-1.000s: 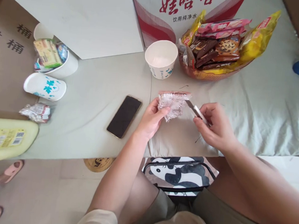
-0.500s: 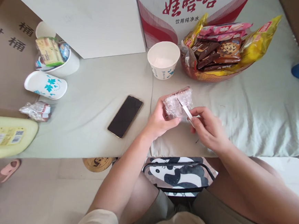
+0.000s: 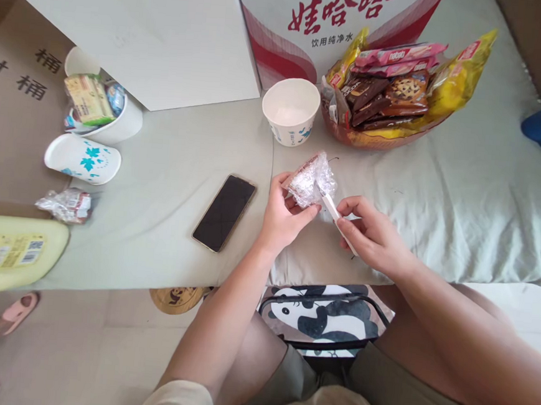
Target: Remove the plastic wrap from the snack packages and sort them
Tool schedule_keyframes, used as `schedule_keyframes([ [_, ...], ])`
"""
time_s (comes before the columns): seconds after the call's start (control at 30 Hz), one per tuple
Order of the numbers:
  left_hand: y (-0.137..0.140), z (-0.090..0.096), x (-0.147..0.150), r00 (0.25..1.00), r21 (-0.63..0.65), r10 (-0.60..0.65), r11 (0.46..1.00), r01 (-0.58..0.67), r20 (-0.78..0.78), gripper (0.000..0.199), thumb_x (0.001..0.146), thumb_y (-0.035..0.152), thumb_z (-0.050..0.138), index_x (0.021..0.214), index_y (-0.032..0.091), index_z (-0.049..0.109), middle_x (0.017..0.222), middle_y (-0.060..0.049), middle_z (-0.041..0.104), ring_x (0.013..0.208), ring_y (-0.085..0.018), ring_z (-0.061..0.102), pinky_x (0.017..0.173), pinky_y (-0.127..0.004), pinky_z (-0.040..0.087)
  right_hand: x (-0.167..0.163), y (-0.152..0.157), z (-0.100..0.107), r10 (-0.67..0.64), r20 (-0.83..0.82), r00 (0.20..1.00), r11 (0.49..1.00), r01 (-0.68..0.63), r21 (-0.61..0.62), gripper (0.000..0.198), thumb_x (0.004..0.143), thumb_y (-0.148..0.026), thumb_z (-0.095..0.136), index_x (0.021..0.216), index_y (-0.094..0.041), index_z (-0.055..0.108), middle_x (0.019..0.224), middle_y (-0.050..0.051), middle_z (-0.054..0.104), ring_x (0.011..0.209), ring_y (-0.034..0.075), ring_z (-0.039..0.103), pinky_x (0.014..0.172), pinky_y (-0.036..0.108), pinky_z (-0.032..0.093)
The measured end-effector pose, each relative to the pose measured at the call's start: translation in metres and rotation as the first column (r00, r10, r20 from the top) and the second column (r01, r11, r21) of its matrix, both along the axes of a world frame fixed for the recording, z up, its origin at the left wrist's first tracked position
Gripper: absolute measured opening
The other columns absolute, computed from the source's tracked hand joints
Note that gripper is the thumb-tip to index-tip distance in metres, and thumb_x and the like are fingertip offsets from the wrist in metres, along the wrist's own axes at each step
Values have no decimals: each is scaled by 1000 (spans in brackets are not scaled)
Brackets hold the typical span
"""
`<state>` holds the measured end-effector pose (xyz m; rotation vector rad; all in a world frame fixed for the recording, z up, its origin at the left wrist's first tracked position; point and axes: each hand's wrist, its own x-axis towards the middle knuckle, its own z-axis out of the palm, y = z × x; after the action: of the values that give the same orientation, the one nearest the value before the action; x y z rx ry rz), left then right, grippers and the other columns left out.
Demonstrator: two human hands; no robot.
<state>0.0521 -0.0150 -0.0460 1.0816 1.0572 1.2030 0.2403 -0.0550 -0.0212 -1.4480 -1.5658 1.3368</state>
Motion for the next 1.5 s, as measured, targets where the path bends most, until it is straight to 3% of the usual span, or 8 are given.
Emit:
schedule_keyframes([
  [0.17, 5, 2, -5, 996, 6, 85, 996, -85, 32, 76, 59, 49, 94, 115, 27, 48, 120, -5, 63, 109, -23, 66, 94, -35, 54, -1, 2, 2, 14, -50, 999, 1000, -15, -20, 22, 94, -43, 56, 103, -24, 51, 88, 0, 61, 52, 12, 61, 47, 26, 49],
  [0.43, 10, 7, -19, 986, -35, 137, 990, -134, 92, 72, 60, 44, 95, 115, 29, 51, 115, -3, 64, 104, -20, 66, 80, -28, 53, 1, 0, 2, -53, -49, 997, 999, 54, 7, 15, 94, -36, 55, 101, -23, 55, 72, -2, 63, 48, 13, 57, 47, 26, 46],
  [0.57, 4, 6, -14, 999, -49, 29, 998, -31, -32, 70, 60, 40, 94, 112, 26, 50, 114, -4, 65, 98, -20, 68, 88, -33, 56, 0, -3, 0, -52, -112, 992, 997, 57, 50, 15, 96, -37, 53, 102, -23, 55, 77, 0, 66, 52, 13, 59, 49, 27, 48],
  [0.7, 0, 8, -9, 997, -68, -69, 995, 67, -37, 67, 61, 34, 92, 112, 25, 50, 116, -4, 64, 95, -19, 69, 89, -36, 57, -3, -1, 1, 4, -19, 1000, 1000, -3, 26, 19, 97, -39, 51, 104, -23, 56, 66, -2, 63, 55, 15, 61, 53, 27, 48],
  [1.0, 13, 14, -29, 978, -30, 159, 987, -156, 138, 67, 64, 38, 91, 118, 31, 53, 123, -3, 65, 113, -21, 65, 86, -31, 55, 0, 4, 0, -59, 95, 994, 998, 55, 40, 16, 94, -37, 51, 100, -23, 57, 59, -3, 60, 50, 15, 56, 48, 27, 42],
  [1.17, 8, 8, -23, 996, -42, 83, 996, -84, -24, 67, 60, 37, 94, 111, 25, 52, 113, -4, 67, 101, -22, 69, 89, -36, 57, 0, 2, 2, -155, 79, 985, 975, 139, 176, 14, 94, -35, 51, 97, -22, 57, 58, -3, 59, 51, 15, 55, 52, 28, 44],
  [1.3, 3, 9, -15, 999, -46, -34, 998, 33, -20, 67, 60, 40, 94, 112, 24, 53, 114, -5, 67, 100, -23, 70, 89, -38, 58, -1, 3, -1, -101, 99, 990, 988, 87, 131, 15, 94, -36, 52, 99, -23, 56, 57, -3, 59, 50, 15, 56, 50, 27, 43],
  [1.5, 9, 13, -25, 985, -57, 120, 992, -114, 122, 68, 60, 43, 95, 114, 28, 56, 116, -4, 67, 105, -22, 67, 77, -27, 55, 1, 7, -3, -68, 183, 981, 995, 53, 84, 14, 94, -36, 51, 99, -25, 58, 61, -2, 62, 52, 18, 58, 51, 29, 44],
])
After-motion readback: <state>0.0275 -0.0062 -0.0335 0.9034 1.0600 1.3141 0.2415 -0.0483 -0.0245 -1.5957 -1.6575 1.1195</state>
